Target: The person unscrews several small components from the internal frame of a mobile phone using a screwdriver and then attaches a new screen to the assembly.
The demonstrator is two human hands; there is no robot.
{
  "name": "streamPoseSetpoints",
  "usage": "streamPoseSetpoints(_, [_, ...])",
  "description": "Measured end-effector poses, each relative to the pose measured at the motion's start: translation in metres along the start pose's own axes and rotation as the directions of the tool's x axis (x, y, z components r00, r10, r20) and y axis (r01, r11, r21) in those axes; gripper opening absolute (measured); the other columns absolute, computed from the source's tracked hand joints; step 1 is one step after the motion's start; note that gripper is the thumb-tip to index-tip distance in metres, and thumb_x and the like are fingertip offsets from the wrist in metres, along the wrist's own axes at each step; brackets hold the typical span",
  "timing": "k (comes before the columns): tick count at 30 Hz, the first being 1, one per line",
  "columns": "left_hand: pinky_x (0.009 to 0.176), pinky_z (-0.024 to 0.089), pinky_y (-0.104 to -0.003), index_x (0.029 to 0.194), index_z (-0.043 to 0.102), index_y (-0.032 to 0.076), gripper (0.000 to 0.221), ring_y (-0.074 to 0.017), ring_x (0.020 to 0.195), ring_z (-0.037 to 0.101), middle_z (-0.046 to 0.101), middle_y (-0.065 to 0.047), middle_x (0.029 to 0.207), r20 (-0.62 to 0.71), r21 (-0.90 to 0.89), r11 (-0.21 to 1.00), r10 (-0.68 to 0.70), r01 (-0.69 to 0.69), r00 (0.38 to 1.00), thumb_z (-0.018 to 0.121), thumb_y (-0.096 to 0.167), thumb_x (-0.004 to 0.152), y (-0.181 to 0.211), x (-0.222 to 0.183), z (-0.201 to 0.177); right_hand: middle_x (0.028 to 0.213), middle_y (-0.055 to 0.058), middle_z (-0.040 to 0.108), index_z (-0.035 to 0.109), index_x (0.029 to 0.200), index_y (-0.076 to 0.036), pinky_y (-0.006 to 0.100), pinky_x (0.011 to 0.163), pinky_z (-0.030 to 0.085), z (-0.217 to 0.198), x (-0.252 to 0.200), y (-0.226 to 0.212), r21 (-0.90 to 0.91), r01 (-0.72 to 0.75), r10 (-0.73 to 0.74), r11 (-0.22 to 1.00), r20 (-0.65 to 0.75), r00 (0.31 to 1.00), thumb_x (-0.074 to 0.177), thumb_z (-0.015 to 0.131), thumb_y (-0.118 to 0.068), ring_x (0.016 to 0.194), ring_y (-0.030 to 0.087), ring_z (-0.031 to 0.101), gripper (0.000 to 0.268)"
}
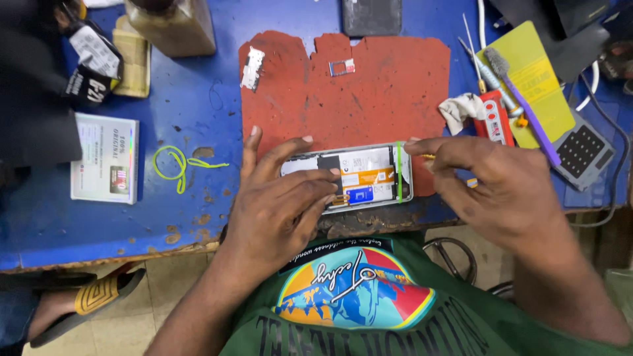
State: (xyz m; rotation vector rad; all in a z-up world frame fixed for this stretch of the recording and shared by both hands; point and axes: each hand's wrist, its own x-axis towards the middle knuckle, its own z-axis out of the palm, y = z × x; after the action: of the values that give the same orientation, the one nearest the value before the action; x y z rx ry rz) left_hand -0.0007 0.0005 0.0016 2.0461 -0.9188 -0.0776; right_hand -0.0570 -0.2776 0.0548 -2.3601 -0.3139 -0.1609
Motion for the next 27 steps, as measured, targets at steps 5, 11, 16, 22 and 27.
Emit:
streamPoseSetpoints(5, [0.126, 0.014, -0.066, 0.099, 0.077, 0.013, 0.014, -0.0286, 0.133, 0.056, 0.076, 0.004, 0.112, 0.005, 0.005, 1.0, -0.002, 0.002, 1.0, 0.079, 0.01, 0.085, 0.002, 0.002, 0.0, 0.097, 0.011, 0.076, 0.059, 0.111, 0.0, 0.028, 0.061, 0.057, 0.006, -0.004, 0.002, -0.237, -0.058, 0.035, 0.97, -0.099, 0.995, 0.094, 0.085, -0.006, 0.08, 0.017, 0.075, 0.031])
streamPoseSetpoints(11, [0.126, 0.014, -0.065, 0.1, 0.077, 0.013, 0.016, -0.0277, 0.132, 0.057, 0.076, 0.004, 0.11, -0.001, 0.012, 1.0, 0.0, 0.0, 1.0, 0.079, 0.009, 0.084, 0.001, 0.0, 0.001, 0.094, 0.011, 0.076, 0.059, 0.107, -0.003, 0.031, 0.064, 0.058, 0.002, -0.003, -0.001, -0.312, -0.112, 0.101, 0.943, -0.053, 0.994, 0.096, 0.084, -0.011, 0.078, 0.02, 0.075, 0.028])
streamPoseSetpoints(16, [0.127, 0.014, -0.065, 0.099, 0.076, 0.013, 0.015, -0.0274, 0.132, 0.058, 0.076, 0.004, 0.111, -0.016, 0.02, 1.0, 0.011, -0.011, 1.0, 0.079, 0.009, 0.085, 0.001, -0.002, 0.002, 0.094, 0.013, 0.075, 0.058, 0.102, -0.004, 0.031, 0.064, 0.059, 0.0, 0.004, -0.012, -0.198, -0.092, 0.087, 0.976, -0.032, 0.996, 0.092, 0.076, -0.009, 0.078, 0.022, 0.075, 0.021])
streamPoseSetpoints(22, [0.126, 0.014, -0.065, 0.099, 0.075, 0.012, 0.016, -0.0277, 0.132, 0.058, 0.075, 0.003, 0.112, -0.019, 0.067, 0.997, 0.036, -0.035, 0.999, 0.078, 0.008, 0.085, 0.009, 0.002, 0.0, 0.099, 0.018, 0.075, 0.054, 0.115, -0.003, 0.033, 0.073, 0.06, 0.008, -0.006, -0.008, -0.161, -0.205, 0.176, 0.966, -0.175, 0.969, 0.095, 0.081, -0.006, 0.087, 0.025, 0.075, 0.033])
streamPoseSetpoints(27, [0.127, 0.022, -0.063, 0.099, 0.072, 0.012, 0.016, -0.026, 0.127, 0.061, 0.074, 0.002, 0.109, -0.102, 0.03, 0.996, 0.092, -0.09, 0.99, 0.082, 0.009, 0.086, 0.017, 0.01, 0.01, 0.105, 0.021, 0.071, 0.032, 0.126, -0.007, 0.038, 0.095, 0.066, 0.013, -0.027, -0.014, 0.5, -0.083, 0.261, 0.862, -0.298, 0.918, 0.106, 0.066, 0.012, 0.102, 0.028, 0.076, 0.043])
